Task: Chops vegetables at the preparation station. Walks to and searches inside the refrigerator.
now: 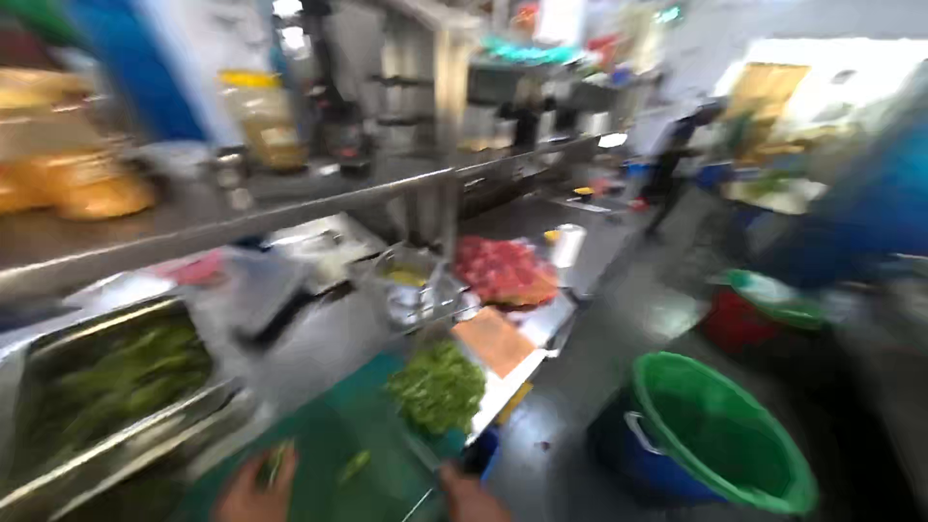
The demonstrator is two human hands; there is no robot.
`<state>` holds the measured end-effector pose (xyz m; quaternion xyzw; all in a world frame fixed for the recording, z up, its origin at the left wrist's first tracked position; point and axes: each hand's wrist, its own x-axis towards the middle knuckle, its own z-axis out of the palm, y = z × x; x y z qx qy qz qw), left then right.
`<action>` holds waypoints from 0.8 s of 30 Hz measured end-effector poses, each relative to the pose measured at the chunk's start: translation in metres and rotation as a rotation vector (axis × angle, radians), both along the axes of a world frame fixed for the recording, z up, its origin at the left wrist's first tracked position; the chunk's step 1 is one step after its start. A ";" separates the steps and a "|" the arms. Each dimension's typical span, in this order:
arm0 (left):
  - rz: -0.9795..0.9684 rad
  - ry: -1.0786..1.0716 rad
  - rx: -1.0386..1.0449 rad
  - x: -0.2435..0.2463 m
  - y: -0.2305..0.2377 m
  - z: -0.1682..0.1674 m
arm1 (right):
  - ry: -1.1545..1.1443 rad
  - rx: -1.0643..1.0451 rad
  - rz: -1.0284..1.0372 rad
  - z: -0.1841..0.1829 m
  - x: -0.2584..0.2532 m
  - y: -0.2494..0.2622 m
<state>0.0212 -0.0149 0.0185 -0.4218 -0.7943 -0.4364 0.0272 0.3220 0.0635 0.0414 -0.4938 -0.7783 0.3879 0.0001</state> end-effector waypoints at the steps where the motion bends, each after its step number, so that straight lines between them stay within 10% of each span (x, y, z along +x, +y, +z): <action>1: 0.077 0.039 0.073 -0.026 0.008 0.024 | -0.029 -0.024 0.014 -0.001 0.002 0.001; 9: 0.349 0.140 -0.142 -0.222 0.029 0.131 | -0.010 -0.036 0.174 -0.022 -0.019 0.008; 12: 0.188 0.200 -0.203 -0.166 0.022 0.112 | -0.064 -0.039 0.168 -0.021 -0.029 0.006; 19: -0.451 -0.075 -0.521 -0.001 0.011 -0.059 | -0.400 0.039 0.270 0.002 -0.058 0.000; 24: -0.509 -0.056 -0.560 0.005 0.018 -0.055 | -0.538 0.077 0.361 0.024 -0.078 -0.006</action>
